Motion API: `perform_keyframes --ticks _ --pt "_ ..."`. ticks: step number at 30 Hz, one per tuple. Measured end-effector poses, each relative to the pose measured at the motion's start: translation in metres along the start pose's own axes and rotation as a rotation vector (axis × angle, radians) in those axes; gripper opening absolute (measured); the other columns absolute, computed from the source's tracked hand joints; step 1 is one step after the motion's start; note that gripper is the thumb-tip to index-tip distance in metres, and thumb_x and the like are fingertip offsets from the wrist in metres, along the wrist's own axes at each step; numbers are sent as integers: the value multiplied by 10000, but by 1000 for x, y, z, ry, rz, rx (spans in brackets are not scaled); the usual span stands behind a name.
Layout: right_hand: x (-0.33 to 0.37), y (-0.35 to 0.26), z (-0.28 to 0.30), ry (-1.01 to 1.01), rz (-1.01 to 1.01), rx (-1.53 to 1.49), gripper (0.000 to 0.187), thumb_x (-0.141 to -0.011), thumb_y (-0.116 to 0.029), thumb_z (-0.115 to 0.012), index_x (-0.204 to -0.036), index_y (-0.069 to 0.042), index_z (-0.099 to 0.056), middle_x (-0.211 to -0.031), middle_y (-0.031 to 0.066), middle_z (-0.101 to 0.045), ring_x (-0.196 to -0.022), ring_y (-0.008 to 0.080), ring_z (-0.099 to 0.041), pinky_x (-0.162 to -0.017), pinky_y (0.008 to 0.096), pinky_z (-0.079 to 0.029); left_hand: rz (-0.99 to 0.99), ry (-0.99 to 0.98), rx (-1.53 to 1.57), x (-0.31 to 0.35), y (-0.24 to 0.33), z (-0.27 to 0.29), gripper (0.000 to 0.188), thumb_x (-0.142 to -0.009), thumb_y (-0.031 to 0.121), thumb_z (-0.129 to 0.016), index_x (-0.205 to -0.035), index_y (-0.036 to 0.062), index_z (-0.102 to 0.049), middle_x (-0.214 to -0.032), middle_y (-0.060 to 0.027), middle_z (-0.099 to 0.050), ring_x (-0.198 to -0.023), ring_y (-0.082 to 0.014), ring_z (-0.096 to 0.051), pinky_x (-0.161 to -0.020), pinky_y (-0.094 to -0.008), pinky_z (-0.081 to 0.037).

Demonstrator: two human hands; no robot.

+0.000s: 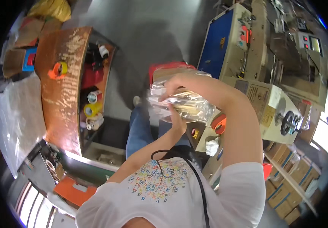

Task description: Packing and sorting small stick-like items into plastic bags and containers on a production floor.

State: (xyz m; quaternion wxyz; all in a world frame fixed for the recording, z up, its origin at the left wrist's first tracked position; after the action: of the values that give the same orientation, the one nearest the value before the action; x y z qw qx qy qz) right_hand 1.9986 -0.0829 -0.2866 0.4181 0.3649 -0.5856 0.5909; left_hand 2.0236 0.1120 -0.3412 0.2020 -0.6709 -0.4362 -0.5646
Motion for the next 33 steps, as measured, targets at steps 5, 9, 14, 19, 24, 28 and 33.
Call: perform_keyframes --ticks 5,9,14,19,24,28,33 --pt "-21 30 -25 343 206 92 756 -653 -612 -613 -1088 5 -568 -1080 208 -576 -941 306 -579 -835 386 -433 133 44 25 17 14 -22 621 -881 519 -400 -1342 123 -272 -1291 -61 -380 -1166 -221 -391 -992 -368 -309" --pt "27 8 -27 426 88 268 830 -660 -633 -596 -1092 72 -519 -970 229 -600 -877 326 -595 -818 392 -447 243 -53 49 29 26 -15 467 -908 408 -417 -1266 111 -371 -1235 -106 -435 -1073 -258 -470 -884 -359 -406" --pt "79 20 -73 1069 295 191 807 -663 -413 -689 -1240 57 -378 -1255 220 -398 -1190 357 -363 -996 415 -301 504 -497 -240 100 102 -14 329 -871 222 -476 -1162 69 -472 -978 -148 -571 -851 -227 -571 -728 -331 -461" --pt "79 64 -117 1045 23 478 833 -670 -519 -625 -1308 -60 -350 -1307 175 -368 -1261 319 -282 -1036 471 -212 -689 -92 -851 19 151 -10 405 -895 322 -461 -1102 -23 -509 -1003 -117 -551 -951 -184 -513 -842 -279 -388" --pt "80 68 -123 1035 92 376 949 -640 -594 -610 -1354 -74 -262 -1398 168 -235 -1307 320 -195 -1061 477 -156 -351 -345 -680 -92 104 37 707 -852 531 -401 -1254 -51 -385 -1259 -248 -424 -1198 -326 -388 -982 -345 -294" --pt "83 49 -128 1031 122 390 1023 -562 -579 -679 -1343 -61 -270 -1395 160 -237 -1315 347 -153 -1050 547 -110 -413 50 -866 -76 82 14 637 -815 444 -485 -1212 -48 -407 -1258 -279 -402 -1170 -387 -379 -978 -394 -293" --pt "56 50 -123 1018 150 480 1028 -516 -403 -765 -1356 -119 -244 -1378 152 -266 -1293 352 -206 -1006 603 -153 -635 179 -1346 -52 132 -6 390 -773 315 -533 -931 -42 -551 -921 -249 -565 -891 -358 -545 -785 -407 -402"
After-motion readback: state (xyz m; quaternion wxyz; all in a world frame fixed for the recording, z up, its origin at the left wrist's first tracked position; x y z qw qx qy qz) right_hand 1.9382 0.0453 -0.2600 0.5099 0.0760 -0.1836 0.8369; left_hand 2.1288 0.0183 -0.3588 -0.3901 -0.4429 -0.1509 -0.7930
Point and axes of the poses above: each hand's wrist, its own x-axis away from the middle knuckle, its own z-axis out of the back of the hand, y = z × x, the point moved 1 cm from there along -x, towards the middle knuckle
